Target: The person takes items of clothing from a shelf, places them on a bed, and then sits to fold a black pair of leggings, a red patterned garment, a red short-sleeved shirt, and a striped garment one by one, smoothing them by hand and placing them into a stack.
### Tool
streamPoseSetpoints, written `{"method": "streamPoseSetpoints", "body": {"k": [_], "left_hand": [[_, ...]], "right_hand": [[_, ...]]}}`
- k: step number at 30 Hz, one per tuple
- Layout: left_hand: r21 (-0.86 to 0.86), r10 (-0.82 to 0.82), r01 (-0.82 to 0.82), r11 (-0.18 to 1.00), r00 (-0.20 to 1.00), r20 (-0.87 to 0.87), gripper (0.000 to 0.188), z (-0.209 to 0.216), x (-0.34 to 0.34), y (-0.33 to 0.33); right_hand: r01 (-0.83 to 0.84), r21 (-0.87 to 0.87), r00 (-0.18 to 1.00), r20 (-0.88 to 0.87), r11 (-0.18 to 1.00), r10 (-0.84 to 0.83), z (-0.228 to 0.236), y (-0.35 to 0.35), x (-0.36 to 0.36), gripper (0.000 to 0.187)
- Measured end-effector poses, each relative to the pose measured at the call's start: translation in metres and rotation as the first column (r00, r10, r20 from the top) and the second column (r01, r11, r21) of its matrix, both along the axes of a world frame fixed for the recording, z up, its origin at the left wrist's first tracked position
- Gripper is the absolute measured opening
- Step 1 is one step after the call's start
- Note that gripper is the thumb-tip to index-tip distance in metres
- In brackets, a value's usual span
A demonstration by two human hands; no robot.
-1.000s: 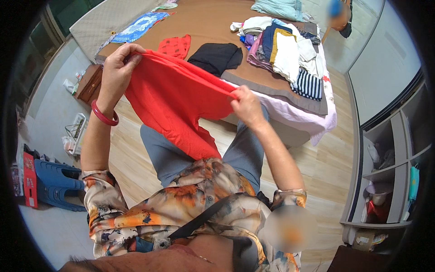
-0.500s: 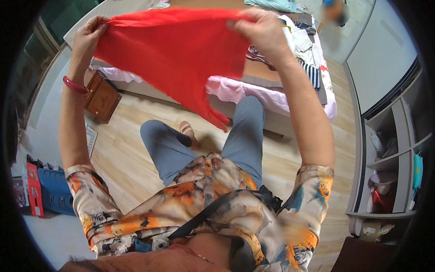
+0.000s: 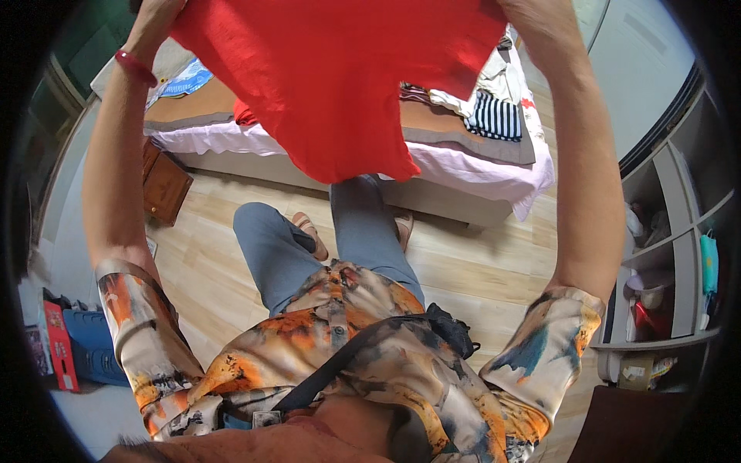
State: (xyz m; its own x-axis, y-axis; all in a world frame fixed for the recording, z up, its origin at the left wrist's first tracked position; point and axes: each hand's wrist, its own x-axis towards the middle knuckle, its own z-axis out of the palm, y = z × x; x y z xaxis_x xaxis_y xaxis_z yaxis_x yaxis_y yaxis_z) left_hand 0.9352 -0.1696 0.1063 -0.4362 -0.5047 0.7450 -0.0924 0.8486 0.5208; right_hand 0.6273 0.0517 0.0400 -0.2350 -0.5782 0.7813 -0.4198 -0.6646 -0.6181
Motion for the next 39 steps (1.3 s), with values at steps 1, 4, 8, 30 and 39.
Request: {"method": "streamPoseSetpoints", "body": {"k": [1,4,8,30,39], "left_hand": [[0.032,0.045,-0.045,0.998,0.999,-0.002,0.015,0.003,-0.003,0.013],[0.144,-0.01,0.009,0.989,1.0,0.005,0.027,-0.009,-0.029,0.003],[0.15,-0.141,0.131,0.98,0.988,0.062,0.024,-0.024,-0.068,0.008],[0.502,0.058,-0.118,0.857,0.989,0.133,0.015,-0.278,0.133,-0.036],[0.827,0.227,0.027,0.562,0.956,-0.186,0.016,-0.501,0.24,0.0]], "right_hand": [[0.031,-0.017,1.0,0.002,0.999,-0.031,-0.001,0.008,0.009,0.023],[0.213,0.113,0.972,-0.126,0.97,-0.199,0.004,0.04,0.008,0.03],[0.271,0.02,0.95,-0.163,0.962,-0.265,-0.013,0.068,-0.051,0.042],[-0.527,0.237,0.812,-0.143,0.816,0.566,-0.206,0.006,0.207,0.026],[-0.497,0.77,0.505,-0.118,0.4,0.855,-0.357,-0.014,0.328,0.028]]}}
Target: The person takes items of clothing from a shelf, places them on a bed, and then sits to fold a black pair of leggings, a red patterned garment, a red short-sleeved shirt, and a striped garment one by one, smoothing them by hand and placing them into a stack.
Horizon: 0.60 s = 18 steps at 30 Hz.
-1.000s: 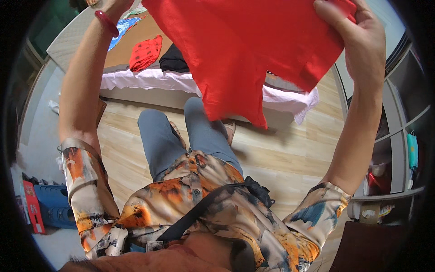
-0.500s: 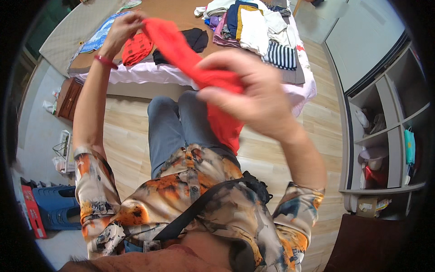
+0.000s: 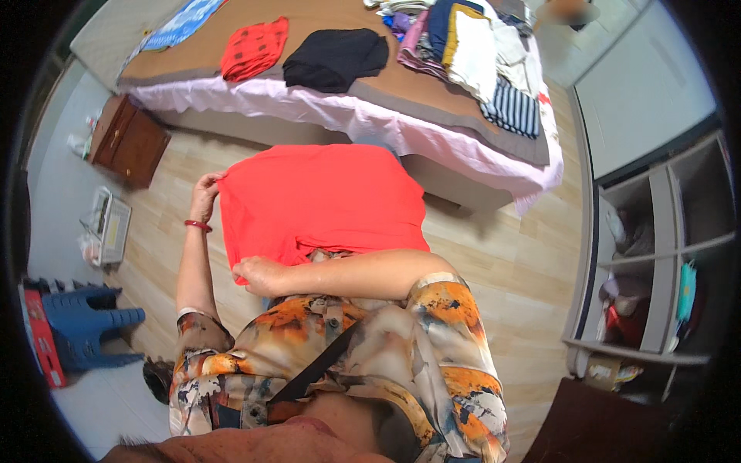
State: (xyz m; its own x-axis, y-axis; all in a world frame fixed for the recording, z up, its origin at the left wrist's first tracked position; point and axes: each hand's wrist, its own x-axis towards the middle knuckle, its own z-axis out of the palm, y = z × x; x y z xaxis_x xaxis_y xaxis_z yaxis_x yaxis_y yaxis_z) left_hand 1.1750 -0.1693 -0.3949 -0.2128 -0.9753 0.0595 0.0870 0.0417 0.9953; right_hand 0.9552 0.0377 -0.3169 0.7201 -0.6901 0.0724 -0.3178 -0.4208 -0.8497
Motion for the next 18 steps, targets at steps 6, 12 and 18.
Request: {"method": "streamPoseSetpoints", "body": {"k": [6,12,18], "left_hand": [[-0.202,0.077,0.019,0.979,0.888,0.454,0.055,0.015,-0.031,0.057],[0.214,-0.52,0.477,0.853,0.735,0.435,0.058,0.075,-0.045,0.163],[0.159,-0.43,0.404,0.901,0.879,0.206,0.046,0.046,-0.041,0.178]], "right_hand": [[0.009,0.055,0.998,-0.06,0.998,-0.006,-0.006,-0.022,-0.003,0.033],[-0.078,0.262,0.99,-0.091,0.962,0.106,0.039,-0.059,-0.01,0.034],[0.045,0.389,0.991,-0.131,0.92,0.007,0.024,-0.086,-0.021,0.033]]}}
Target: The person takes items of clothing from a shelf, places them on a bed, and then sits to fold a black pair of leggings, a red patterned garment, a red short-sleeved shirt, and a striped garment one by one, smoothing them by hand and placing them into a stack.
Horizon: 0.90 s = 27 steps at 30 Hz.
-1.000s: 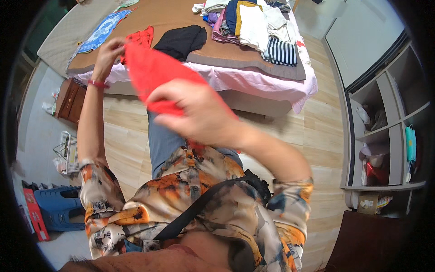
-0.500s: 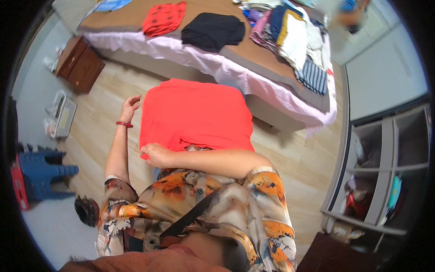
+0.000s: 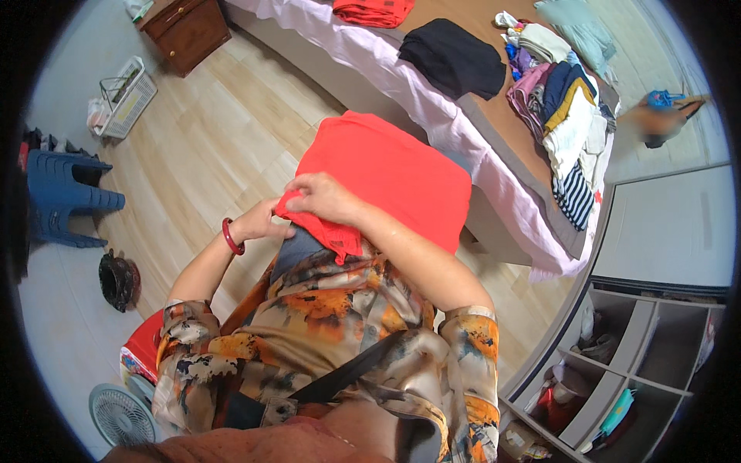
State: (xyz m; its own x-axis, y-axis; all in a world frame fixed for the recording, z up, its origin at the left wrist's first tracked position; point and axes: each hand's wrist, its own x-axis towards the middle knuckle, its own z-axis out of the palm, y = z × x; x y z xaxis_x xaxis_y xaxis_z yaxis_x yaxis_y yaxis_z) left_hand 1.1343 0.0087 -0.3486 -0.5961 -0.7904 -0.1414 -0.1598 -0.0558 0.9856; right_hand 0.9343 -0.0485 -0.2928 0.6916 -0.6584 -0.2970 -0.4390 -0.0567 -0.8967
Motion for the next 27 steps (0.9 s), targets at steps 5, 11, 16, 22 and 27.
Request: {"method": "streamPoseSetpoints", "body": {"k": [5,11,16,22,27], "left_hand": [[0.274,0.302,-0.232,0.933,0.921,-0.248,0.032,-0.033,-0.015,-0.007],[0.537,0.548,-0.319,0.781,0.762,-0.345,0.031,-0.052,-0.025,-0.016],[0.554,0.633,-0.399,0.73,0.7,-0.331,0.03,-0.022,-0.047,-0.024],[0.411,0.633,-0.522,0.747,0.748,-0.199,0.03,-0.015,-0.05,-0.033],[0.358,0.624,-0.571,0.738,0.781,-0.04,0.03,-0.064,-0.052,-0.035]], "right_hand": [[0.158,0.334,0.944,0.226,0.929,-0.242,-0.027,-0.014,-0.069,0.044],[0.058,-0.129,0.998,-0.022,0.99,-0.061,-0.007,0.043,-0.107,0.083],[0.342,-0.351,0.89,-0.176,0.872,-0.421,-0.019,0.055,-0.068,0.078],[0.654,0.428,0.573,0.259,0.624,-0.778,-0.075,0.034,-0.076,0.046],[0.609,-0.281,0.743,-0.125,0.741,-0.658,-0.092,0.023,-0.098,0.039]]}}
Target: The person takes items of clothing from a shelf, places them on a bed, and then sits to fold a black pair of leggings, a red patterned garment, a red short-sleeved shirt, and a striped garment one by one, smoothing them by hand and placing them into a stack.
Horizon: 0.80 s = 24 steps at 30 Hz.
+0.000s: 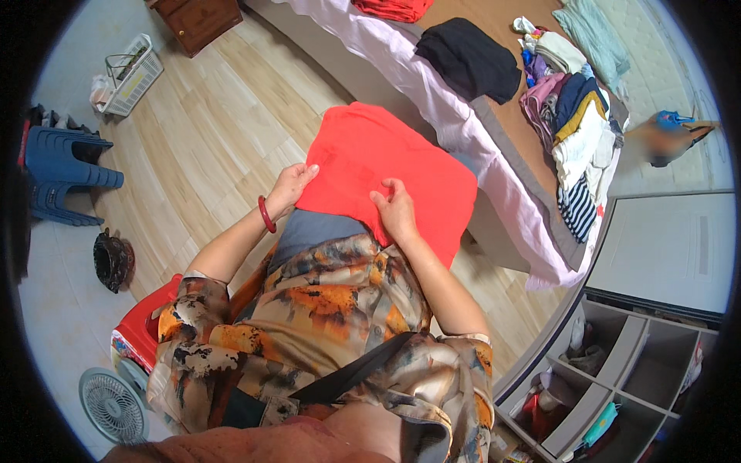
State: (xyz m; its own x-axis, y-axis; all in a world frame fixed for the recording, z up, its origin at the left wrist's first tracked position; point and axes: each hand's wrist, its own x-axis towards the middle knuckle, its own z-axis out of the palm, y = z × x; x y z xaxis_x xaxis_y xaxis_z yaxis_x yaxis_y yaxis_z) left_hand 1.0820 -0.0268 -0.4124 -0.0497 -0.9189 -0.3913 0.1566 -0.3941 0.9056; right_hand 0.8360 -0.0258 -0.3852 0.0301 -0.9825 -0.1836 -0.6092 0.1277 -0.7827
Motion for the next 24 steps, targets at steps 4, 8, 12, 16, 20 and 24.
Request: {"method": "streamPoseSetpoints", "body": {"k": [4,8,12,16,20,24], "left_hand": [[0.092,0.031,-0.029,0.995,0.999,-0.022,0.028,0.005,0.008,-0.001],[0.131,-0.012,0.025,0.991,0.995,-0.1,0.03,-0.019,0.03,-0.002],[0.241,0.104,-0.039,0.97,0.959,-0.263,0.031,-0.046,0.038,-0.003],[0.318,0.003,0.047,0.947,0.988,-0.154,0.028,-0.033,0.033,0.008],[0.265,-0.026,0.049,0.963,0.996,-0.087,0.027,-0.038,0.012,0.021],[0.039,-0.013,0.015,0.999,0.998,-0.064,0.028,-0.032,-0.008,0.007]], "right_hand": [[0.05,0.004,0.998,-0.03,0.999,-0.05,0.036,0.007,0.004,0.034],[-0.264,-0.485,0.953,-0.265,0.834,0.148,0.072,0.015,0.023,0.029],[-0.687,-0.489,0.726,-0.474,0.537,0.498,0.072,0.023,0.084,0.048],[-0.807,-0.281,0.507,-0.781,0.52,0.366,0.021,0.013,0.121,0.052],[-0.724,-0.404,0.651,-0.668,0.559,0.36,0.024,-0.005,0.117,0.024],[-0.388,-0.419,0.922,-0.173,0.821,0.347,0.052,-0.015,0.12,0.018]]}}
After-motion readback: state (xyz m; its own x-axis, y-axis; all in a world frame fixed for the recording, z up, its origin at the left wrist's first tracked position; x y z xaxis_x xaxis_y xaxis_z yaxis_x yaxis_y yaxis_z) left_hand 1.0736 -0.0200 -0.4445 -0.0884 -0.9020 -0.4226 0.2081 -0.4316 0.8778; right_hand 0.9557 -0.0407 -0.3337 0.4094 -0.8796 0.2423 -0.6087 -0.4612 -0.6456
